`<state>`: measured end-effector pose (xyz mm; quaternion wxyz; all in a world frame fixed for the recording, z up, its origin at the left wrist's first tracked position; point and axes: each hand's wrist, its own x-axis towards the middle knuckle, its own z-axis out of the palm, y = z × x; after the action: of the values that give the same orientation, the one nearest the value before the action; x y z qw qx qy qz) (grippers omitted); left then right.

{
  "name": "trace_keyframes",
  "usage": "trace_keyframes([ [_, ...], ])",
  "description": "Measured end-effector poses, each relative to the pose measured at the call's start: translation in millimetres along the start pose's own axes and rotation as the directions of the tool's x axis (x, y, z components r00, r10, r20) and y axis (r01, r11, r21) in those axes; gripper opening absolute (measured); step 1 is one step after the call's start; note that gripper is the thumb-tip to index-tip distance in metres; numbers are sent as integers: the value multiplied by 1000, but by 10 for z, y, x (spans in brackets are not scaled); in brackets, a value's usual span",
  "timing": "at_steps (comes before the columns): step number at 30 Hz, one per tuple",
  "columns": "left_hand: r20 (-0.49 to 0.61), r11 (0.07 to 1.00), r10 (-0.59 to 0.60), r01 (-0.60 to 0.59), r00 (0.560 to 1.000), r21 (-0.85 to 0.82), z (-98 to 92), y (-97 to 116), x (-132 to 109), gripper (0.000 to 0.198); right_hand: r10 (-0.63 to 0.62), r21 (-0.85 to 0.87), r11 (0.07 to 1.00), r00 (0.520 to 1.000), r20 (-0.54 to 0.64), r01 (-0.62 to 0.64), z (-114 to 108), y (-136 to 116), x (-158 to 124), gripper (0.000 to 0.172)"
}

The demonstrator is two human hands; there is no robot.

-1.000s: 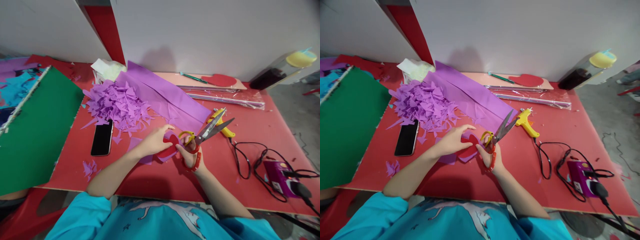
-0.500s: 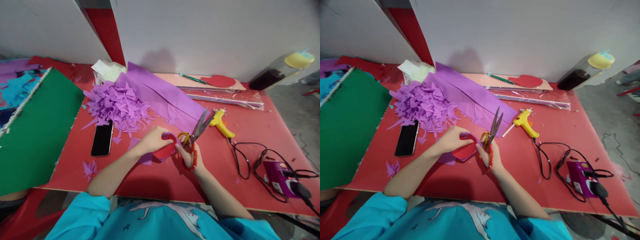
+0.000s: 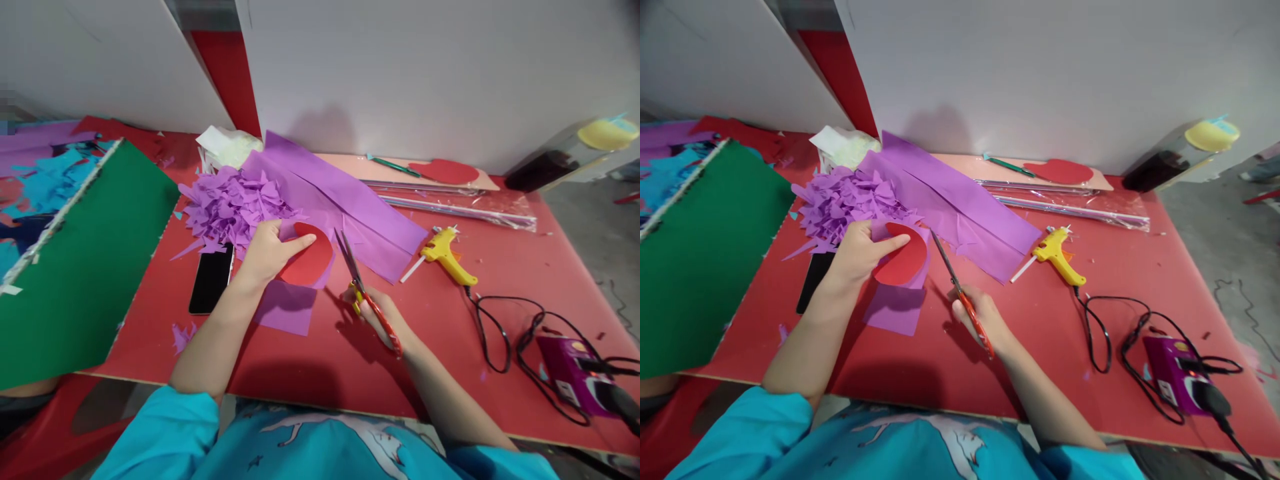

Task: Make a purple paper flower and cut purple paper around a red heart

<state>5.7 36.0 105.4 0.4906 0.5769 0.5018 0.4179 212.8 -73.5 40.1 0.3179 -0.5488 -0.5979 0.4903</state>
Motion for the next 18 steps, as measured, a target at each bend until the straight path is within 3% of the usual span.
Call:
trace_keyframes([
  [3,-34,990,1,-6,999,-140,-3,22,-4,16,25,-60,998,998,62,-21,-39,-28,-9,38],
  [7,-28,980,-20,14,999,-201,-16,41,-15,15,-44,-60,997,983,178,55,-113,-182,-24,44],
  [14,-46,995,67,-63,997,77,-34,10,-46,21,-91,33,996,974,209,87,-125,-246,7,62],
  [18,-54,989,102,-95,993,112,-15,43,-74,17,-79,70,995,977,199,66,-92,-260,35,67],
])
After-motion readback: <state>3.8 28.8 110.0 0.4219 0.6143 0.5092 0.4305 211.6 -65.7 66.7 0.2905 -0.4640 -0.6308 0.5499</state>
